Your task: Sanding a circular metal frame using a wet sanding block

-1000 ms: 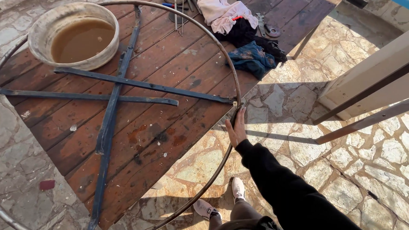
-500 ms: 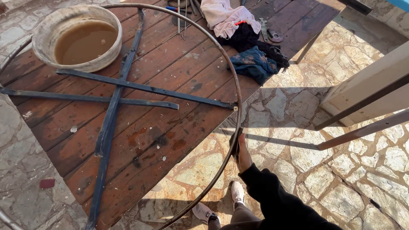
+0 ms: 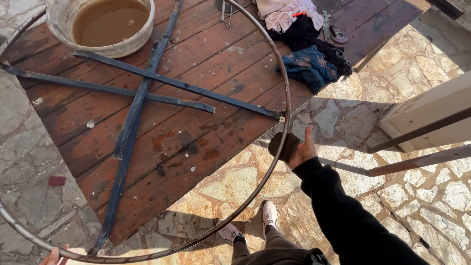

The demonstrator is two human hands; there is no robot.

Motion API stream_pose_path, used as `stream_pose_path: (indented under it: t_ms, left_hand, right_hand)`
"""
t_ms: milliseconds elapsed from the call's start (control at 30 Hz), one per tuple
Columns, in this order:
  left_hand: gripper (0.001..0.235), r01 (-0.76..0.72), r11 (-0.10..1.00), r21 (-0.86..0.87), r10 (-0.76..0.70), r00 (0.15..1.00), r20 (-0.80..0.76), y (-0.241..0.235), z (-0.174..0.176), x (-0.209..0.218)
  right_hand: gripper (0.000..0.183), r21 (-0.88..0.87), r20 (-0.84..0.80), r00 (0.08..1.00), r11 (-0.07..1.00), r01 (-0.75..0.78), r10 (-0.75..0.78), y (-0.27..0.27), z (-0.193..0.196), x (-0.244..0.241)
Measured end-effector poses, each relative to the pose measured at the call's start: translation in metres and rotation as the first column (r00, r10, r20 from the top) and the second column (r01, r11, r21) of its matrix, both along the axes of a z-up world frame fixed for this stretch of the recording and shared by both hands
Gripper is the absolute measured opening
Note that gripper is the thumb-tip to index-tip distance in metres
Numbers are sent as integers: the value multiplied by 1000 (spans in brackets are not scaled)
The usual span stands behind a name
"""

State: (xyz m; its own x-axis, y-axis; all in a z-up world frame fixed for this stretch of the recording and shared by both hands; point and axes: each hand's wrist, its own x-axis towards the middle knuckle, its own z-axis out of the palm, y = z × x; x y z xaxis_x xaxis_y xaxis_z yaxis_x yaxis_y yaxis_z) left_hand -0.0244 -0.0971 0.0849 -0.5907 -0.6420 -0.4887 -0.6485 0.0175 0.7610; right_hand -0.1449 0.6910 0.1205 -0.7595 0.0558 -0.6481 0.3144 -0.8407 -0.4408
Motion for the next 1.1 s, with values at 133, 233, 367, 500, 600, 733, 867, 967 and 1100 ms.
stream_pose_path:
  t_ms: [133, 233, 367, 500, 600, 733, 867, 967, 1100]
  left_hand:
    - [32, -37, 999, -4, 37, 999, 2, 31, -34, 6]
    - [31, -53, 999, -3, 53, 998, 37, 77, -50, 29]
    - [29, -121, 990, -68, 121, 993, -2, 92, -38, 51]
    - [30, -169, 983, -78, 183, 953, 241, 142, 27, 31]
    - [25, -254, 938, -235, 274, 960, 54, 136, 5, 40]
    - [21, -237, 954, -182, 245, 969, 23, 136, 9, 40]
    - [19, -181, 978, -105, 181, 983, -5, 144, 28, 43]
    - [22, -179, 980, -87, 179, 984, -10, 136, 18, 46]
    - [19, -204, 977, -64, 204, 979, -7, 136, 23, 45]
  right_hand:
    - [91, -25, 92, 995, 999, -29, 31, -11, 47, 23]
    - [99, 27, 162, 985, 998, -64, 58, 6, 26, 1]
    - [107, 78, 228, 958, 978, -194, 172, -11, -11, 7]
    - [116, 41, 326, 922, 972, -233, 207, -18, 70, 21]
    - [111, 78, 237, 960, 982, -173, 150, -7, 33, 6]
    - [108, 72, 348, 917, 970, -234, 195, -34, 41, 35]
    - [109, 5, 162, 972, 985, -175, 172, 17, 25, 33]
    - [120, 93, 305, 946, 986, -140, 106, -32, 26, 20]
    - [109, -149, 207, 910, 931, -334, 360, -15, -10, 69]
